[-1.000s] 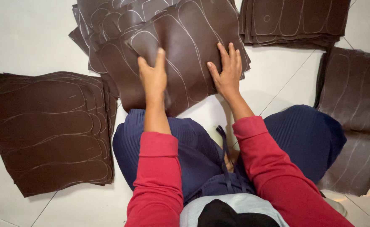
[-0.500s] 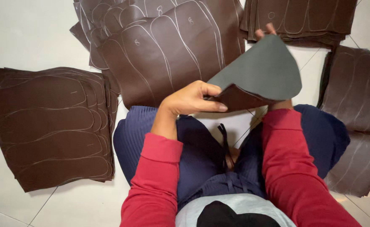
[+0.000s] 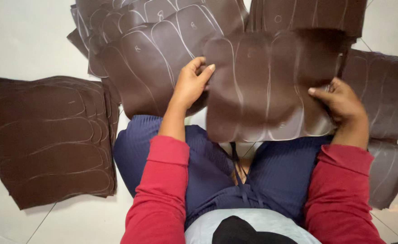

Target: The person sits on the floor and repeatedly picks up, flips, and stacks brown material pieces with white outlines. The person moves pieces between piles and aligns them by hand.

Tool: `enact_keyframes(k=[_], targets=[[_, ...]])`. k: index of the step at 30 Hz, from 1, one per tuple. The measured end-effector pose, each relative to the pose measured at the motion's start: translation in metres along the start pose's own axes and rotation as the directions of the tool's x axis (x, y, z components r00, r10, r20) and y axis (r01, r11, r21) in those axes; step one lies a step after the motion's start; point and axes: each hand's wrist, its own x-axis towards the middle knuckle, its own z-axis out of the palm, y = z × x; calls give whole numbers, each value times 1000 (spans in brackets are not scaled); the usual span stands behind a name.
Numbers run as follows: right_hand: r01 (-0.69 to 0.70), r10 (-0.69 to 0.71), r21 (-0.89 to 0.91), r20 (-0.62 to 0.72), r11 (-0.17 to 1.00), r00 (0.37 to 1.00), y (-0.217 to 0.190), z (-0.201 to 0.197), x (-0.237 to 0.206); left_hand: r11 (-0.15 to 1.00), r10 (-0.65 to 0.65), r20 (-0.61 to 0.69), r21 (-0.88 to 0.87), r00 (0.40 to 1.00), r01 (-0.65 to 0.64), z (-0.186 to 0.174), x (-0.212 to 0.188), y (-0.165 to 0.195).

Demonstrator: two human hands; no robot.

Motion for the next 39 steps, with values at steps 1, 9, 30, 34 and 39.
enact_keyframes(k=[1, 9, 30, 34, 39], targets=[[-73, 63, -153, -72, 985, 995, 10, -1, 5, 982, 99, -119, 171, 988, -78, -2, 1, -1], [-83, -74, -443, -325, 893, 943, 49, -22, 45, 868, 184, -803, 404, 567, 290, -88, 8, -13], [174, -684, -850, -261, 498, 682, -3, 53, 29, 823, 344, -869, 461, 355, 332, -99, -6, -14], [415, -518, -574, -18, 706, 855, -26, 181, 43, 872, 335, -873, 430, 354, 235, -100, -5, -15], [371, -732, -778, -160, 506, 662, -31, 283, 47, 830, 523, -807, 555, 275, 49, -104, -6, -16]])
